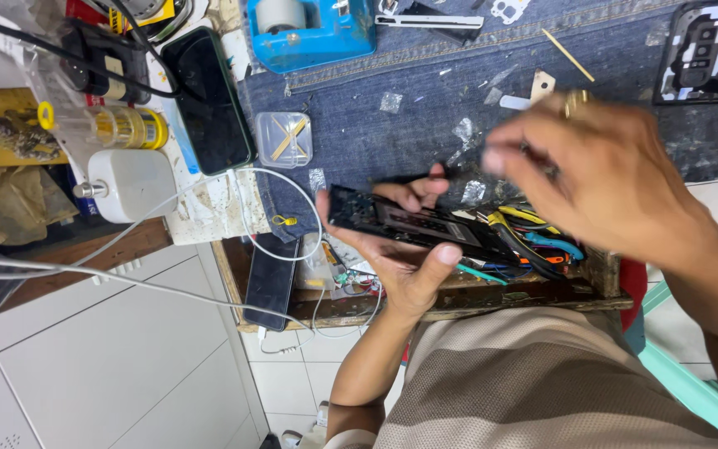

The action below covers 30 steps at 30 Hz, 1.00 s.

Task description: The person uses tweezers and a small stick to carefully work on the internal components of a disassembled mobile phone, focusing on the screen and internal connector areas.

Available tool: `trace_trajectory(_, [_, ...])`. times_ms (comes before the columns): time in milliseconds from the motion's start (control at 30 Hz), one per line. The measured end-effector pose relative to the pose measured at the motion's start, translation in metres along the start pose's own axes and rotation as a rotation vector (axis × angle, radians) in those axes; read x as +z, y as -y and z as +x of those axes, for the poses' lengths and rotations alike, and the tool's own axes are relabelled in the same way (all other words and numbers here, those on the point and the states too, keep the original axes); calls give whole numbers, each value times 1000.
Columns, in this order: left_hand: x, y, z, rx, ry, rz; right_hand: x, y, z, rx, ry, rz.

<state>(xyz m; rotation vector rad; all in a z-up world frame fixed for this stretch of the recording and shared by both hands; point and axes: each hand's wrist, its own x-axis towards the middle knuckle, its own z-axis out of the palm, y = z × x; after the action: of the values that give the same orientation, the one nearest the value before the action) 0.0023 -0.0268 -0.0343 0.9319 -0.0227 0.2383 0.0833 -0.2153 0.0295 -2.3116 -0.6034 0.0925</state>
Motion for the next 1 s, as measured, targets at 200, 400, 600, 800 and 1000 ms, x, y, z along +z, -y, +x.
trace_trajectory(200, [0,16,2,20,-53,-17,-1,27,-35,-221,-34,63])
trace_trajectory(400, [-2,21,-5,41,-20,40,13,24,-51,-317,-156,-142])
trace_trajectory(600, [-18,-7,-7,-116,25,234,10,18,-50,-391,-171,-157])
trace_trajectory(800, [-24,-13,-1,14,-67,328,-20,2,-58,-118,-107,155])
trace_trajectory(1000, [-48,-5,21,157,-48,316,17,-19,-86,-57,395,137])
